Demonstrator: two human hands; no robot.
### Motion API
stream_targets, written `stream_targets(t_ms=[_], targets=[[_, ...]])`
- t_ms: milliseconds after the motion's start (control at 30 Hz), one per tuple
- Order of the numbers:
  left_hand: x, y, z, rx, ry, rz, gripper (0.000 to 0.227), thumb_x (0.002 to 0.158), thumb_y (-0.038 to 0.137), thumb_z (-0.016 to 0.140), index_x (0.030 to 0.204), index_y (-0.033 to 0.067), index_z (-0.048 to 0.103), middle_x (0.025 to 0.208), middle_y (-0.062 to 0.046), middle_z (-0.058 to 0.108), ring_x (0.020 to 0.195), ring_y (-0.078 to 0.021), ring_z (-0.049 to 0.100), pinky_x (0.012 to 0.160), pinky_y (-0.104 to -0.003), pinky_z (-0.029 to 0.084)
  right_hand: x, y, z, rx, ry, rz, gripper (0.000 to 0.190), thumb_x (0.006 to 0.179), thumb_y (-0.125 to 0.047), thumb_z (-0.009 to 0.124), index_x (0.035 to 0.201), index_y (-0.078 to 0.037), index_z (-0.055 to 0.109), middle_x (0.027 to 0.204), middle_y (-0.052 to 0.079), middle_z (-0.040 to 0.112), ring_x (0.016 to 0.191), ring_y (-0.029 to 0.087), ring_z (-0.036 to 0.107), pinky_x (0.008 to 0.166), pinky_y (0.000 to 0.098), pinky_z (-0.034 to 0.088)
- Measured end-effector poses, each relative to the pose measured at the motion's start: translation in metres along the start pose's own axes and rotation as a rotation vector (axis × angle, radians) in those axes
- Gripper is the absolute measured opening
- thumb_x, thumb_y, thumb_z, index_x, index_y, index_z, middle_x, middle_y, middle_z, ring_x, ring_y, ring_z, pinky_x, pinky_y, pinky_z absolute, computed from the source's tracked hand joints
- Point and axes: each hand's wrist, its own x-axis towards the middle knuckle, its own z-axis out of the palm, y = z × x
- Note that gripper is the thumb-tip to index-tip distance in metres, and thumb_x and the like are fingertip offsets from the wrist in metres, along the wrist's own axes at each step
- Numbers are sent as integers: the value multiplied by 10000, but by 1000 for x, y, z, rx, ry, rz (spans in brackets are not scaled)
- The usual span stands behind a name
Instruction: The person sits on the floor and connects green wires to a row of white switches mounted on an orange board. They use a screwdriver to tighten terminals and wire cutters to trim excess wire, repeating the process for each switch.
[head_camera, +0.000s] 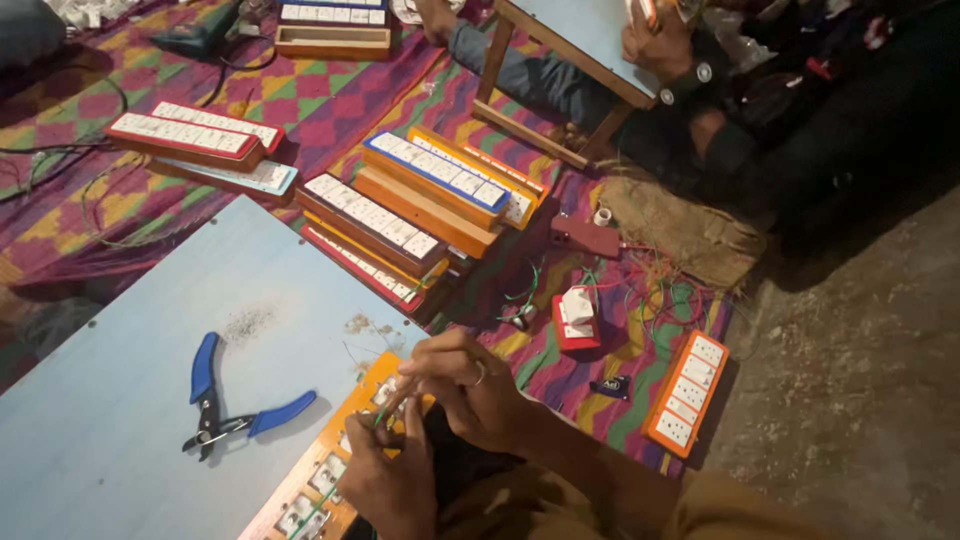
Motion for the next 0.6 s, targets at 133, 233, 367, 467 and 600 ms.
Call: stream_targets(t_ms=[133,233,367,467,600], targets=[[2,1,-1,90,7,48,412,796,282,905,792,80,545,554,-26,559,458,-207,578,487,-357,464,1,0,2,-141,62,-59,205,1093,-8,541,1261,-104,609,1165,94,588,976,210,686,839,320,602],[1,-2,1,7,24,64,304,852,251,873,861,82,620,585,-2,562,472,-155,584,479,-327,459,3,-5,2,36,51,17,168,1114,-35,559,1266,-106,575,1207,76,579,1025,175,732,898,323,623],[-1,-3,3,70,27,38,162,816,207,875,899,136,755,516,-16,521,402,-184,500,437,-349,413,13,-15,-14,-65,4,-121,223,909,-131,784,1098,-114,667,1096,102,570,1011,257,635,851,395,554],[0,-3,3,2,42,79,129,835,155,842,929,140,754,540,1,551,416,-172,505,446,-344,411,18,-18,-24,44,-119,-5,209,925,-149,816,1117,-137,735,1027,57,613,933,173,681,804,332,588],[3,-3,2,5,71,190,175,851,114,812,1013,141,751,615,-14,600,492,-182,571,501,-348,457,18,-14,-25,94,-247,8,164,1046,-114,659,1205,-95,692,1092,80,684,995,208,715,856,338,615]])
